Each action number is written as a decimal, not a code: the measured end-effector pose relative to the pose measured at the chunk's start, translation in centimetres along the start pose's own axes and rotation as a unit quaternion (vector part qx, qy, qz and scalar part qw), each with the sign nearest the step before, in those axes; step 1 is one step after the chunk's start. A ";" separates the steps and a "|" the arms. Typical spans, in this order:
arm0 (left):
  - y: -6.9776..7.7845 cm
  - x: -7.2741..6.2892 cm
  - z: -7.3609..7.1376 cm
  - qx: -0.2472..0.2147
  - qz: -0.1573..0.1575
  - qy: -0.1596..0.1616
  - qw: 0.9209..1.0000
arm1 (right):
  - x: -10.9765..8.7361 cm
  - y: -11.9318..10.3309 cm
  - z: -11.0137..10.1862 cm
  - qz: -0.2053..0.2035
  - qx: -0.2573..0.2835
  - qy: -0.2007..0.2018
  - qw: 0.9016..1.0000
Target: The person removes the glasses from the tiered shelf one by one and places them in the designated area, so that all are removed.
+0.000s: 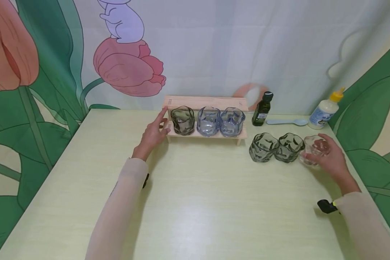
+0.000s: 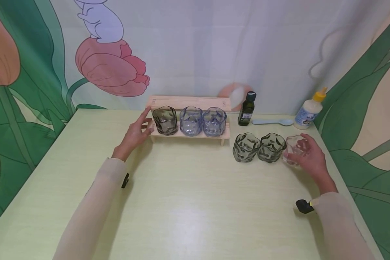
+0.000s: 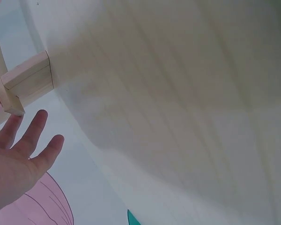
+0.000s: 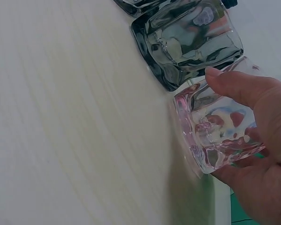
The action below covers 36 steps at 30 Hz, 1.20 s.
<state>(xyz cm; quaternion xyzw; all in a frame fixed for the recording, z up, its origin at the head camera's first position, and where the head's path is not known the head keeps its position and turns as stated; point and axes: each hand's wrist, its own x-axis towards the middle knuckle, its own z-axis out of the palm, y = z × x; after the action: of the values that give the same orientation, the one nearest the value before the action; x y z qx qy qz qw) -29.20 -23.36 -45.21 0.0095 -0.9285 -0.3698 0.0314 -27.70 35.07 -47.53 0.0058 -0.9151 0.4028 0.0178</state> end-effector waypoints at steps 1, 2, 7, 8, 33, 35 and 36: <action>0.1 0.0 0.0 0.000 -0.001 0.000 1.000 | 0.0 0.0 0.0 -0.001 0.000 0.002 1.000; 0.1 -0.1 0.0 0.001 -0.002 -0.001 1.000 | -0.1 0.0 0.1 -0.001 0.000 0.004 1.000; 0.2 -0.1 0.0 0.001 -0.006 -0.003 1.000 | -0.4 0.1 0.3 0.000 0.003 0.014 1.000; 0.2 -0.1 0.0 0.001 -0.008 -0.004 1.000 | -0.4 0.1 0.3 0.002 0.006 0.015 1.000; 0.1 -0.1 -0.1 -0.008 0.006 -0.004 1.000 | -1.0 0.0 0.9 0.027 0.045 0.023 0.998; 0.1 -0.1 -0.1 -0.009 0.005 -0.005 1.000 | -1.0 0.0 0.9 0.025 0.048 0.022 0.998; 0.0 -0.1 -0.1 -0.009 0.005 -0.005 1.000 | -1.1 0.0 0.9 0.025 0.048 0.021 0.998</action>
<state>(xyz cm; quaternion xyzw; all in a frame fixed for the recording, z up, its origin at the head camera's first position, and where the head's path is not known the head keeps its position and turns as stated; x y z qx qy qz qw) -29.08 -23.36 -45.14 0.0031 -0.9254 -0.3779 0.0287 -26.66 34.39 -48.14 -0.0248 -0.8938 0.4469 0.0267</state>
